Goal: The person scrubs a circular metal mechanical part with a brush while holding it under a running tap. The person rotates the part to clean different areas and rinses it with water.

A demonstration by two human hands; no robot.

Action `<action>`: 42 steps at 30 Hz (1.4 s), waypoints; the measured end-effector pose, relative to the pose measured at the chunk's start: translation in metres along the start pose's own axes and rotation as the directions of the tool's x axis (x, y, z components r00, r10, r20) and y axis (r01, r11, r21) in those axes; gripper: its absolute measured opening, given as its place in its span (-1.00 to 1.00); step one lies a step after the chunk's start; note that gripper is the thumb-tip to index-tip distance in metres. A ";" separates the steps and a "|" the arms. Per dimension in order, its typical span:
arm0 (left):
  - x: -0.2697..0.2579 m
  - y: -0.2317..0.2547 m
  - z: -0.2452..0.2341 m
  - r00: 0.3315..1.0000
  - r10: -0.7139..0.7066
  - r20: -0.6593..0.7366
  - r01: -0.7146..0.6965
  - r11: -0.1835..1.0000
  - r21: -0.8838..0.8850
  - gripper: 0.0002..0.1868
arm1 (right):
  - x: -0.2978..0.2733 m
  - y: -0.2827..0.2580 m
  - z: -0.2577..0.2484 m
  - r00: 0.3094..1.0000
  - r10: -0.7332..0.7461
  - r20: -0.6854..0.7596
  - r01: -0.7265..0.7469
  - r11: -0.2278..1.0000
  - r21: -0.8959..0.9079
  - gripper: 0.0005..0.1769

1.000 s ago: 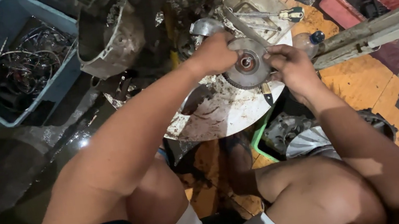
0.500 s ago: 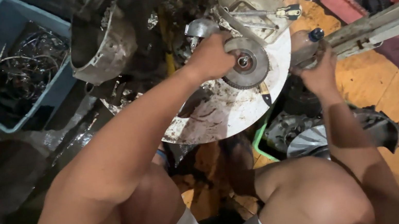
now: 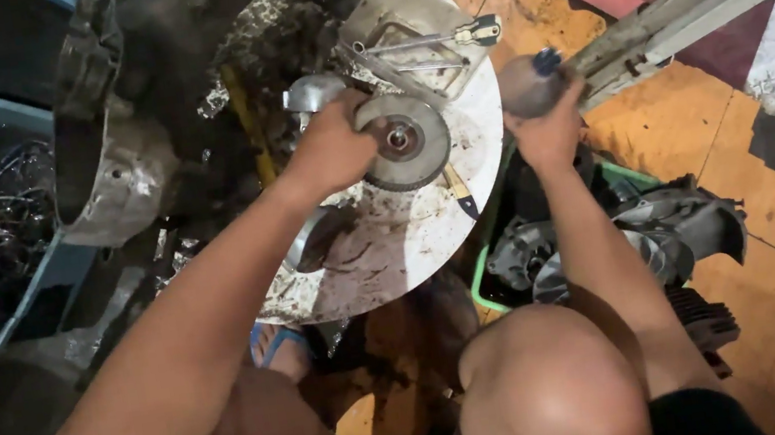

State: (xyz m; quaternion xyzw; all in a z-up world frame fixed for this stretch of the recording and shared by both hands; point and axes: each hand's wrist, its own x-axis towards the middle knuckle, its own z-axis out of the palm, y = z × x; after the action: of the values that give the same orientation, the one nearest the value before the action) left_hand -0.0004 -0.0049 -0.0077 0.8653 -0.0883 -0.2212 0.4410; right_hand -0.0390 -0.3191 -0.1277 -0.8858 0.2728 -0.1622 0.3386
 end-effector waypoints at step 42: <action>-0.017 0.033 0.005 0.995 0.014 0.095 -0.017 0.999 0.032 -0.68 | -0.062 -0.226 -0.141 0.062 -0.782 0.620 0.690 -0.416 -0.593 -0.25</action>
State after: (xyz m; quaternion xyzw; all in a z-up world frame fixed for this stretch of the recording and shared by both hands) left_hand -0.0161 -0.0219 0.0212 0.8601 -0.1197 -0.2572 0.4239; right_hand -0.0712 -0.2142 0.1227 -0.8219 -0.3628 -0.2263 -0.3763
